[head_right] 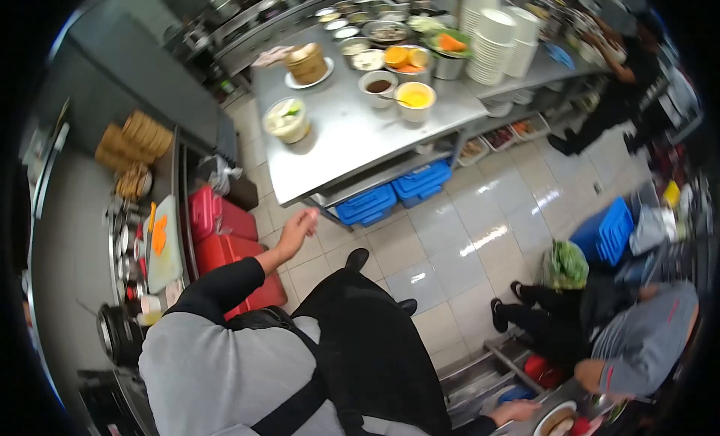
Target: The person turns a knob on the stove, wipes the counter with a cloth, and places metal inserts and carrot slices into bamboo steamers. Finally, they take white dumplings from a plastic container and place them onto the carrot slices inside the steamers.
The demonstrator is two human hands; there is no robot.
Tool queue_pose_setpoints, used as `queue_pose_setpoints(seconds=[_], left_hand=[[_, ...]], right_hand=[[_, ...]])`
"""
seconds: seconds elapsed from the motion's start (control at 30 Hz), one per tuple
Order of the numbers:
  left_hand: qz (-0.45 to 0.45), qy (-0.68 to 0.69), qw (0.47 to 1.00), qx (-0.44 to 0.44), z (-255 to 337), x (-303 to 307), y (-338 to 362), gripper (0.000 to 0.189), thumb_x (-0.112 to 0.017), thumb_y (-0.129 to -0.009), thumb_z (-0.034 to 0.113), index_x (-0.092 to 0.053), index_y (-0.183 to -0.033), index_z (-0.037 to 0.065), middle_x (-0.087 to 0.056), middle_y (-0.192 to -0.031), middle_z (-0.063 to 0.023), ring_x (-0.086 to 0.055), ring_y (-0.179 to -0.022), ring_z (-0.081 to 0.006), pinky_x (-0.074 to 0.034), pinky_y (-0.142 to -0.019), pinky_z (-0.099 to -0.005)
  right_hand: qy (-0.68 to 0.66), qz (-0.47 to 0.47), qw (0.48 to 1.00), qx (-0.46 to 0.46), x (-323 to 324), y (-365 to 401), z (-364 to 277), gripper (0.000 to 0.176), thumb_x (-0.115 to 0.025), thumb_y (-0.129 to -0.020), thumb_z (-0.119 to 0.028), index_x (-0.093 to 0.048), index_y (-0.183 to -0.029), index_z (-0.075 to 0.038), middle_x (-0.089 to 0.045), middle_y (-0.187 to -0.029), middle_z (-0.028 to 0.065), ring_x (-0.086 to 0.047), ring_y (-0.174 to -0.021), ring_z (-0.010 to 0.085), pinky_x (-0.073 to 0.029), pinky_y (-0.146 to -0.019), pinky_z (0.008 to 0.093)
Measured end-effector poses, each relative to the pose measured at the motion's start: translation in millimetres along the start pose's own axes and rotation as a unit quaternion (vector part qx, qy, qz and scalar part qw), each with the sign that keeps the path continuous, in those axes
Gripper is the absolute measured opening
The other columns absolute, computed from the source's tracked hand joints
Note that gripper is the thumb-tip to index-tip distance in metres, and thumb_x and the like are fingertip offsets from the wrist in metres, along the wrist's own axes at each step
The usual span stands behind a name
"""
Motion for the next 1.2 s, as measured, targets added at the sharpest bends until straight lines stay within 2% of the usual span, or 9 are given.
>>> queue_pose_setpoints(seconds=[0.1, 0.17, 0.4, 0.53, 0.6, 0.8, 0.97, 1.1, 1.2], left_hand=[[0.198, 0.060, 0.978, -0.006, 3, 105, -50, 0.037, -0.061, -0.098, 0.039, -0.062, -0.110, 0.004, -0.057, -0.083, -0.0006, -0.055, -0.068, -0.0093, -0.048, -0.062, -0.0249], [0.256, 0.110, 0.960, -0.005, 17, 158, -96, 0.045, -0.060, -0.096, 0.046, -0.061, -0.116, 0.006, -0.058, -0.091, -0.0026, -0.057, -0.081, -0.0117, -0.049, -0.067, -0.0277], [0.177, 0.202, 0.963, 0.010, 43, 265, -264, 0.072, -0.055, -0.091, 0.064, -0.052, -0.137, 0.009, -0.057, -0.121, -0.0084, -0.054, -0.109, -0.0219, -0.044, -0.093, -0.0359], [0.062, 0.110, 0.992, -0.024, 73, 289, -322, 0.075, -0.058, -0.089, 0.064, -0.051, -0.138, 0.007, -0.059, -0.122, -0.0081, -0.054, -0.113, -0.0211, -0.045, -0.092, -0.0358], [0.019, -0.040, 0.999, -0.012, 82, 288, -349, 0.065, -0.055, -0.094, 0.059, -0.054, -0.133, 0.007, -0.060, -0.119, -0.0055, -0.056, -0.108, -0.0189, -0.046, -0.090, -0.0336], [0.018, 0.212, 0.974, 0.079, 41, 260, -474, 0.047, -0.064, -0.095, 0.019, -0.050, -0.134, 0.000, -0.060, -0.117, -0.0144, -0.062, -0.105, -0.0220, -0.058, -0.085, -0.0339], [0.171, 0.038, 0.983, 0.049, 67, 249, -525, 0.062, -0.069, -0.087, 0.005, -0.046, -0.144, 0.002, -0.064, -0.114, -0.0107, -0.067, -0.091, -0.0193, -0.059, -0.071, -0.0285], [0.059, -0.021, 0.998, 0.033, 61, 242, -557, 0.049, -0.065, -0.080, 0.000, -0.063, -0.128, 0.007, -0.071, -0.096, -0.0105, -0.068, -0.067, -0.0181, -0.058, -0.055, -0.0283], [0.027, -0.003, 0.998, 0.057, 69, 240, -546, 0.045, -0.067, -0.080, 0.003, -0.063, -0.125, 0.007, -0.069, -0.100, -0.0081, -0.068, -0.074, -0.0180, -0.058, -0.058, -0.0277]], right_hand=[[-0.065, -0.229, 0.965, -0.112, -103, 168, -7, 0.048, -0.052, -0.096, -0.050, -0.056, -0.081, -0.004, -0.051, -0.072, 0.0054, -0.042, -0.052, 0.0151, -0.036, -0.046, 0.0305], [-0.091, -0.365, 0.927, -0.006, -149, 298, -59, 0.029, -0.057, -0.096, -0.037, -0.060, -0.098, -0.008, -0.052, -0.075, 0.0021, -0.046, -0.060, 0.0103, -0.039, -0.052, 0.0262], [-0.084, -0.687, 0.683, 0.231, -271, 623, -235, 0.021, -0.067, -0.094, -0.015, -0.058, -0.108, -0.003, -0.055, -0.076, -0.0011, -0.052, -0.065, 0.0065, -0.044, -0.058, 0.0217], [-0.075, -0.718, 0.552, 0.417, -302, 773, -336, 0.030, -0.073, -0.089, -0.011, -0.059, -0.112, -0.001, -0.058, -0.082, -0.0004, -0.052, -0.071, 0.0058, -0.043, -0.064, 0.0209], [-0.049, -0.773, 0.516, 0.367, -320, 843, -365, 0.029, -0.072, -0.090, -0.014, -0.060, -0.112, 0.000, -0.061, -0.084, 0.0009, -0.055, -0.074, 0.0073, -0.046, -0.067, 0.0224], [0.027, -0.818, 0.524, 0.236, -416, 977, -386, 0.031, -0.062, -0.098, -0.030, -0.062, -0.110, -0.002, -0.066, -0.089, 0.0047, -0.059, -0.075, 0.0104, -0.050, -0.069, 0.0252], [0.019, -0.821, 0.554, 0.136, -452, 1006, -356, 0.028, -0.057, -0.101, -0.030, -0.059, -0.106, -0.002, -0.064, -0.089, 0.0052, -0.059, -0.072, 0.0117, -0.053, -0.069, 0.0258], [0.010, -0.806, 0.579, 0.125, -472, 993, -364, 0.037, -0.060, -0.099, -0.036, -0.059, -0.108, 0.000, -0.065, -0.091, 0.0067, -0.062, -0.075, 0.0123, -0.054, -0.069, 0.0267], [-0.035, -0.804, 0.578, 0.138, -499, 1011, -403, 0.047, -0.062, -0.097, -0.043, -0.057, -0.119, -0.002, -0.064, -0.100, 0.0063, -0.061, -0.081, 0.0114, -0.053, -0.068, 0.0251]])
Point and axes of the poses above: each hand's wrist, its own y-axis away from the middle knuckle, its own x-axis out of the back of the hand, z = x × y, the point moved 8 cm from there along -y, towards the middle knuckle
